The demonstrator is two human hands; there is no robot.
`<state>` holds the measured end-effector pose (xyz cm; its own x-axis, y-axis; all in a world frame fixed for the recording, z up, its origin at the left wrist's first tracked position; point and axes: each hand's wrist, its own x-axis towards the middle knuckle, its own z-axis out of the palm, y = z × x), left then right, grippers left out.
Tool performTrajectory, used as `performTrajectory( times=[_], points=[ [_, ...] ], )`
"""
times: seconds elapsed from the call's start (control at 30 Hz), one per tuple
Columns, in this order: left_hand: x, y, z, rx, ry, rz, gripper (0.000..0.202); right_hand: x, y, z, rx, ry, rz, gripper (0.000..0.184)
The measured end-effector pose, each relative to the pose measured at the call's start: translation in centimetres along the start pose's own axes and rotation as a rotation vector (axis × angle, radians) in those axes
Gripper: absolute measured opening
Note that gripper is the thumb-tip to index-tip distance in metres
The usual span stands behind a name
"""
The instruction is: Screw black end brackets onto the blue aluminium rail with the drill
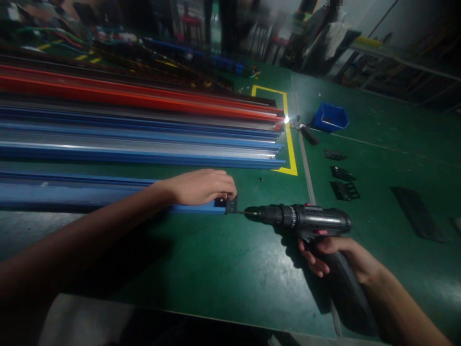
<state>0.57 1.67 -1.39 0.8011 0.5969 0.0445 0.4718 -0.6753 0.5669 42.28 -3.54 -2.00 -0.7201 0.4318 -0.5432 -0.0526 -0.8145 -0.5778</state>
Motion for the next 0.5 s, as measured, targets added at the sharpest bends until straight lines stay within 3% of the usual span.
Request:
performTrajectory(
  times=[0.5],
  points=[
    [0.06,0.03,0.02,-0.008,0.006,0.008,0.024,0.13,-0.04,0.04,0.054,-0.015,0.019,0.031]
  ],
)
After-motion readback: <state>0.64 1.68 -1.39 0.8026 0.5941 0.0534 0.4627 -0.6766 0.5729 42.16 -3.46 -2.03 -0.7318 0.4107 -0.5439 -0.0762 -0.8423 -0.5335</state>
